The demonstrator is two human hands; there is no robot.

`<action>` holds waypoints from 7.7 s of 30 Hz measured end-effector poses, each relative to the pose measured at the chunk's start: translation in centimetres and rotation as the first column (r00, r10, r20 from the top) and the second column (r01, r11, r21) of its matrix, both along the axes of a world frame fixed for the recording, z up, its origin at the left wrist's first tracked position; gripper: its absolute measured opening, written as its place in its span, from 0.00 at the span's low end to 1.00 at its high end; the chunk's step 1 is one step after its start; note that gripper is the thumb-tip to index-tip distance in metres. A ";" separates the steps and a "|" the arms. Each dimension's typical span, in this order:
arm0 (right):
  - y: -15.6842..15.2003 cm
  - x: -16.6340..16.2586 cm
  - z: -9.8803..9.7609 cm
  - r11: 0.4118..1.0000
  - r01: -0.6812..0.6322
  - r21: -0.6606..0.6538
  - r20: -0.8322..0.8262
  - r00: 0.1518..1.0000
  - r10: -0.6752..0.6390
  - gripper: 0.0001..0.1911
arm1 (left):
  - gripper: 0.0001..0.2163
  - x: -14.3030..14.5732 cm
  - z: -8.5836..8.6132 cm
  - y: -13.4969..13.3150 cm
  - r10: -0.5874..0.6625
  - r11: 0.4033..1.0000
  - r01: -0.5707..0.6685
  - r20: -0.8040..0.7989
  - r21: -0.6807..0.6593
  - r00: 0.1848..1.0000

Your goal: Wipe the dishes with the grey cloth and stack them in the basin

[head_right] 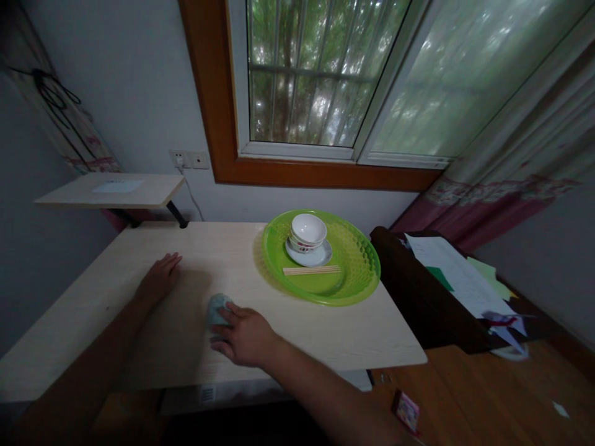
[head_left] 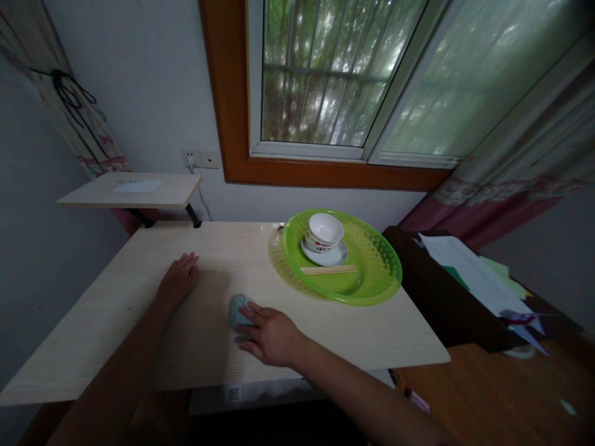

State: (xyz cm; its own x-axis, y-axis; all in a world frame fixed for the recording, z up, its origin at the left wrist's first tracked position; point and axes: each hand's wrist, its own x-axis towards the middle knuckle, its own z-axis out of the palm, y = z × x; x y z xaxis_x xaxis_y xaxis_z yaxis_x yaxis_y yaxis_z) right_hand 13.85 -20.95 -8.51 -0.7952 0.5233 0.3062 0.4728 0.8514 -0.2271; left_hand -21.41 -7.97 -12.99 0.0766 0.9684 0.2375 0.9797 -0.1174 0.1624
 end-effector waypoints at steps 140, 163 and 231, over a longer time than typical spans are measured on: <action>9.8 -3.2 0.4 0.200 -0.466 -0.862 -0.358 0.281 -0.891 0.31 | 0.15 11.9 8.0 -4.7 0.273 0.902 0.331 0.960 -0.277 0.058; 8.8 -2.7 6.4 0.571 -0.211 -0.793 -0.598 0.443 -0.668 0.20 | 0.30 10.6 12.6 -2.3 0.136 0.908 0.380 0.981 -0.179 0.138; 10.9 15.4 9.6 0.696 0.566 -0.441 -0.120 0.732 -0.671 0.18 | 0.14 26.9 10.6 4.4 0.131 0.921 0.305 0.930 -0.243 0.345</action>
